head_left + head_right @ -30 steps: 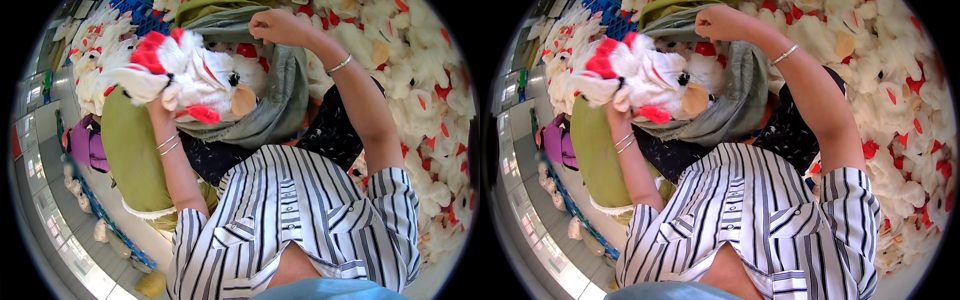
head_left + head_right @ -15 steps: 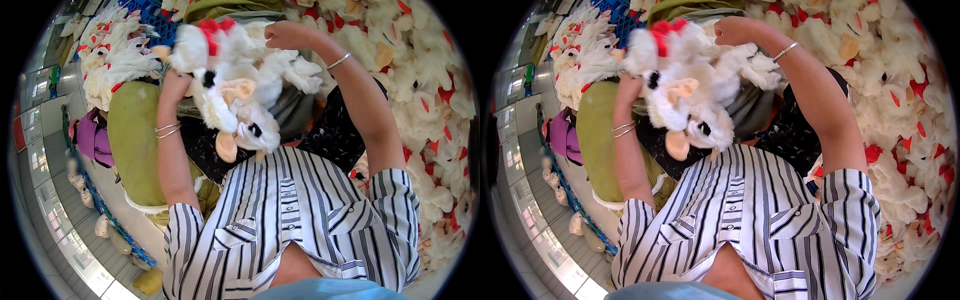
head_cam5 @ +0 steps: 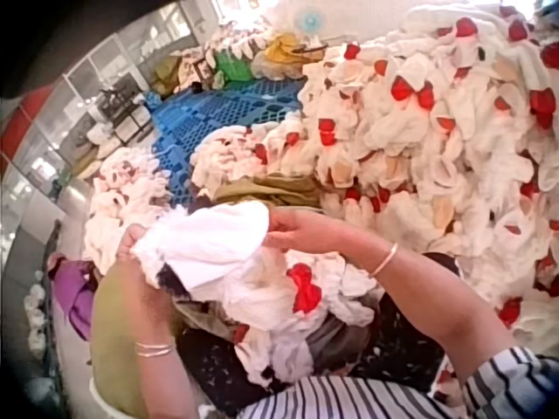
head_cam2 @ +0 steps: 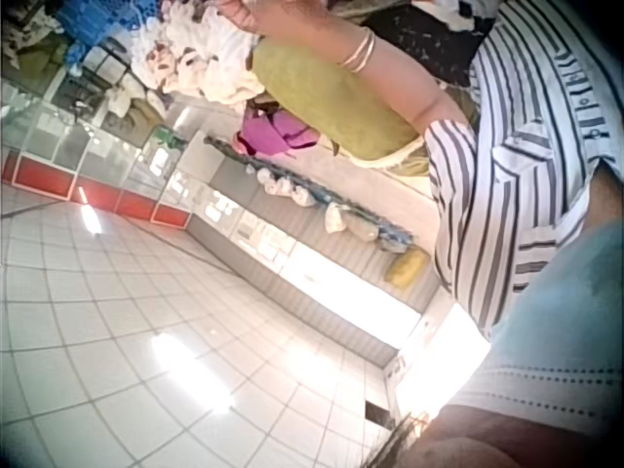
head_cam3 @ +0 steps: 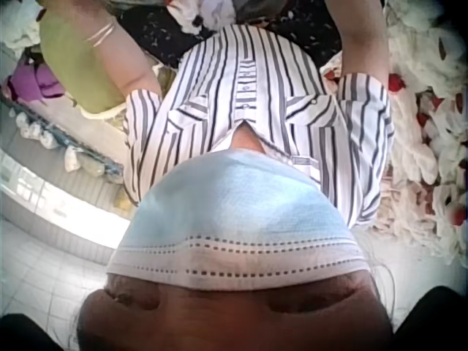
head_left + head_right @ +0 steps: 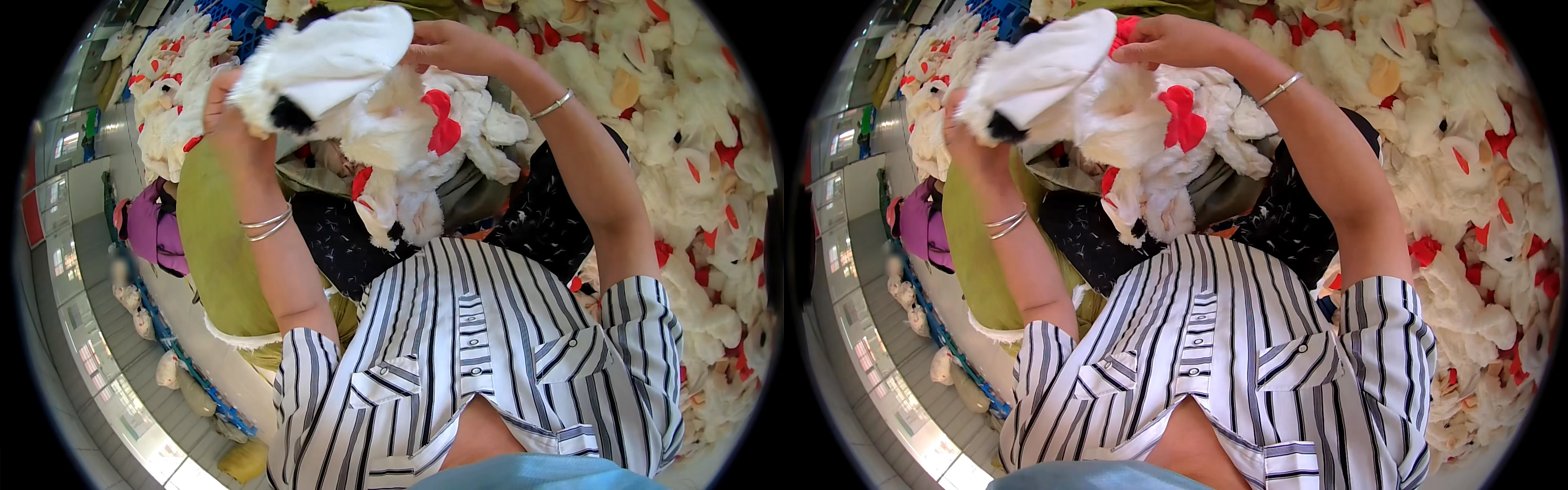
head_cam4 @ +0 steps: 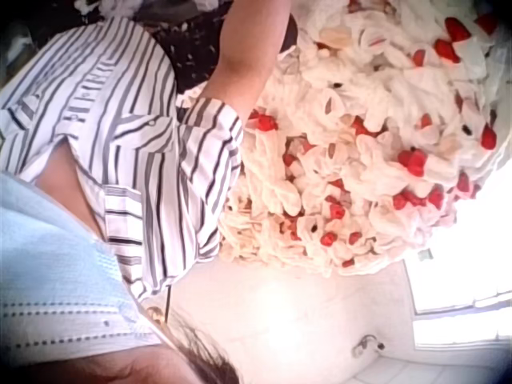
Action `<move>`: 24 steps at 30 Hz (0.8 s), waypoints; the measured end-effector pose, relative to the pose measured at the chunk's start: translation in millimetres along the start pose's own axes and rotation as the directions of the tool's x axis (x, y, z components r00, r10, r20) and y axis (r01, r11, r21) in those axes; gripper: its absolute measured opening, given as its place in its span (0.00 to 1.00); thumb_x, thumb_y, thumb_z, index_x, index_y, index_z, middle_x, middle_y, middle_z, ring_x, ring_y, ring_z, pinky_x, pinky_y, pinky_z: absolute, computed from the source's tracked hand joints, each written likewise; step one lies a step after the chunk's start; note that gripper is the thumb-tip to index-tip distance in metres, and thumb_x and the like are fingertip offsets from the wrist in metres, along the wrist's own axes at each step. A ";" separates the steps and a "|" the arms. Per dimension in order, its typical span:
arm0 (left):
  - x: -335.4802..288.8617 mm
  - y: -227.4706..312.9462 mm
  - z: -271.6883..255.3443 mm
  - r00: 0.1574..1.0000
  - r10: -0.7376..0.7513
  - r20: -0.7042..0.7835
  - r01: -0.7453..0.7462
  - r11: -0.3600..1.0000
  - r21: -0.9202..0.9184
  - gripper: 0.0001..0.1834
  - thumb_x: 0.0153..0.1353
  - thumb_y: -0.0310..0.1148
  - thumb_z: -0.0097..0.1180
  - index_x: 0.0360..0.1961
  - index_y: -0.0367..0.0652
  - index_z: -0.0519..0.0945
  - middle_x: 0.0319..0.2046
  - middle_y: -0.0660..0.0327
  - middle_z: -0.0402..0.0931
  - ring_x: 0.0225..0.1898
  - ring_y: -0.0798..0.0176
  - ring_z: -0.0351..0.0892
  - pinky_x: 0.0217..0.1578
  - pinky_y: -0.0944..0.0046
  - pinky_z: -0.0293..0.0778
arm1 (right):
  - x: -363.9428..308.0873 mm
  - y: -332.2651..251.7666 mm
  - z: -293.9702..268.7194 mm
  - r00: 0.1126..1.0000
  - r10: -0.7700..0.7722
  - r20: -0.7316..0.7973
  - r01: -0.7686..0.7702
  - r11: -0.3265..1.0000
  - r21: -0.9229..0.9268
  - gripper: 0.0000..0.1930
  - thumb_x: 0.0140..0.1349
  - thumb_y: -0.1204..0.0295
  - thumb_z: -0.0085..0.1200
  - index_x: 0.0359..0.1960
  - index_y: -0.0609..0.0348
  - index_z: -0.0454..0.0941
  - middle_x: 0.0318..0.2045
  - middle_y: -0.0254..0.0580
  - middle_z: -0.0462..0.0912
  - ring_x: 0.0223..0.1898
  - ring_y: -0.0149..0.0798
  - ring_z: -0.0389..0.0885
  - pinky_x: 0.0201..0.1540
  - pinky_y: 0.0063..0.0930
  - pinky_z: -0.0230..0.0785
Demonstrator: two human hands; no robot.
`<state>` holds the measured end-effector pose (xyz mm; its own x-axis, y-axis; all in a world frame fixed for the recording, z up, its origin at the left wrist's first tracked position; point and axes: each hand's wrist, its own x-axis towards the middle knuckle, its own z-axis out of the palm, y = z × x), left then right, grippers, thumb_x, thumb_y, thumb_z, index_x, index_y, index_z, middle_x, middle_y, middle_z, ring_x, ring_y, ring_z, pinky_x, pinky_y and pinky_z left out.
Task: The person sits on the floor and assembles white stuffed animal toys by hand. They repeatedly pick up a toy body, insert red fabric pieces into the ears, and adjust the ears and head. The person handles multiple toys one at a time, placing finished units into a green sack.
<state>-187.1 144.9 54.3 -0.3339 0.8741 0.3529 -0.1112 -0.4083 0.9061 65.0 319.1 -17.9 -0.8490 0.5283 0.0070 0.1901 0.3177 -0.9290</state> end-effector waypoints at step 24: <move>4.6 -11.0 52.3 0.894 -0.449 0.013 0.420 0.846 0.329 0.09 0.62 0.28 0.53 0.41 0.37 0.78 0.32 0.68 0.77 0.33 0.76 0.74 0.36 0.73 0.72 | -22.4 -49.7 -21.5 0.853 0.019 -0.522 0.241 0.872 0.426 0.13 0.63 0.62 0.58 0.36 0.61 0.82 0.27 0.24 0.79 0.26 0.20 0.71 0.28 0.19 0.65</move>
<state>-138.4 167.1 58.2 -0.2364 0.9676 -0.0883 0.0732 0.1083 0.9914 85.1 308.4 36.1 -0.4630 0.8676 0.1815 -0.2489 0.0692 -0.9661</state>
